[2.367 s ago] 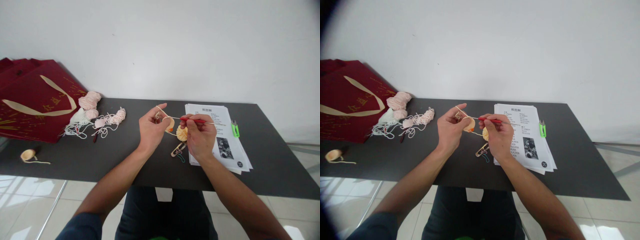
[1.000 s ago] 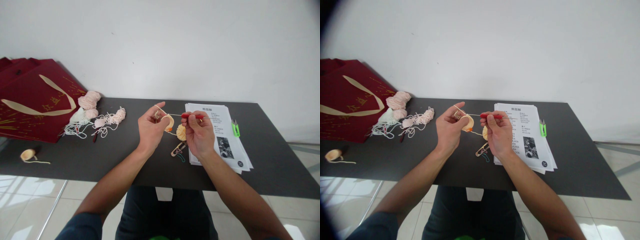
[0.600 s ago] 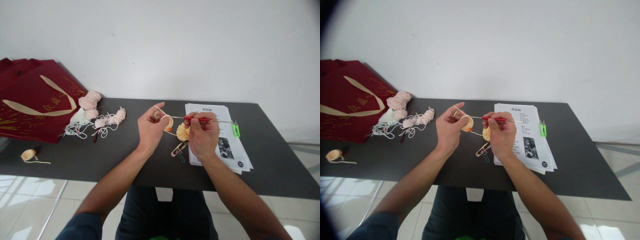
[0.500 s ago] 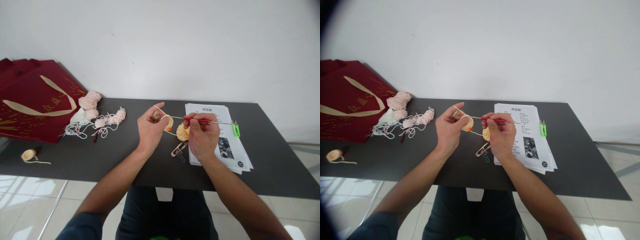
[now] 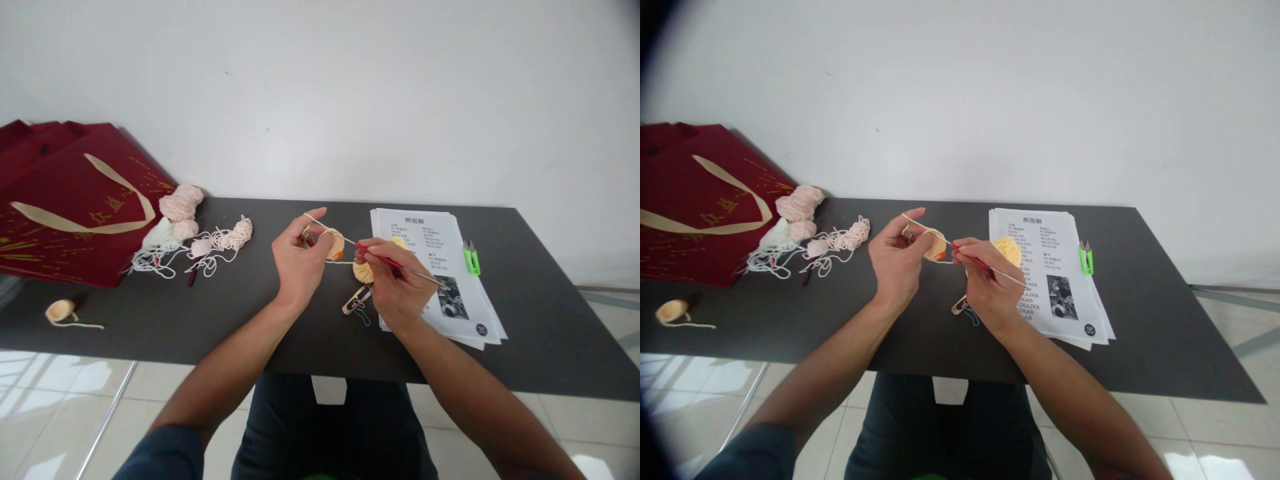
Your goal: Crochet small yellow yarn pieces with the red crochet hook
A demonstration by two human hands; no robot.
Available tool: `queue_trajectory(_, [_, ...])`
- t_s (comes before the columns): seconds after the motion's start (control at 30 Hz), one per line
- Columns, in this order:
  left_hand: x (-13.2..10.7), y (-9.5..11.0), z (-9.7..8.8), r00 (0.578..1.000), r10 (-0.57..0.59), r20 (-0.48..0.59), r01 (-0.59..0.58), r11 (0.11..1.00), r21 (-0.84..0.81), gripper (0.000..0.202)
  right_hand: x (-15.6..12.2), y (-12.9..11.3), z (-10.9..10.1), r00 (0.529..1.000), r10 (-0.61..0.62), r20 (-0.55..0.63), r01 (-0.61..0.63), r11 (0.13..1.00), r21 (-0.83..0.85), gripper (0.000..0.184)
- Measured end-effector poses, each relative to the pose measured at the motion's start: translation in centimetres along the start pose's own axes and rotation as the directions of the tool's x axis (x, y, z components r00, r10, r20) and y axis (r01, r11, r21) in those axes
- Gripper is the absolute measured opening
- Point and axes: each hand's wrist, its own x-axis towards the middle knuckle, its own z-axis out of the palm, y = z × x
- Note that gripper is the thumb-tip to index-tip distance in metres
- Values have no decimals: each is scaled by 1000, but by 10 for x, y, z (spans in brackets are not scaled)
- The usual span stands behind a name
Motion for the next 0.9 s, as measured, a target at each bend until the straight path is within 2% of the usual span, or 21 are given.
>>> queue_trajectory(0.1, [0, 0, 0, 1000, 0, -14, 0, 1000, 4, 34, 0, 1, -1, 999, -38, 37, 38, 999, 17, 20])
queue_trajectory(0.3, [0, 3, 1, 1000, 2, -24, -2, 1000, 10, 33, 5, 6, -1, 994, 113, 2, -112, 983, 143, 15])
queue_trajectory(0.43, [-1, 4, 1, 1000, 14, -13, -14, 1000, 15, 29, 5, 4, 1, 989, 147, -25, -142, 979, 148, 15])
queue_trajectory(0.6, [-2, 5, 2, 999, 27, -27, -26, 999, 45, 31, 1, 3, 0, 1000, 19, 13, -20, 998, 61, 15])
queue_trajectory(0.8, [0, 3, 2, 999, 1, -53, 0, 999, 32, 31, -1, 8, -2, 999, 42, 19, -43, 998, 46, 14])
queue_trajectory(0.9, [1, 1, 2, 998, -16, -57, 18, 1000, 25, 32, -3, 9, -4, 996, -52, 65, 55, 997, -48, 20])
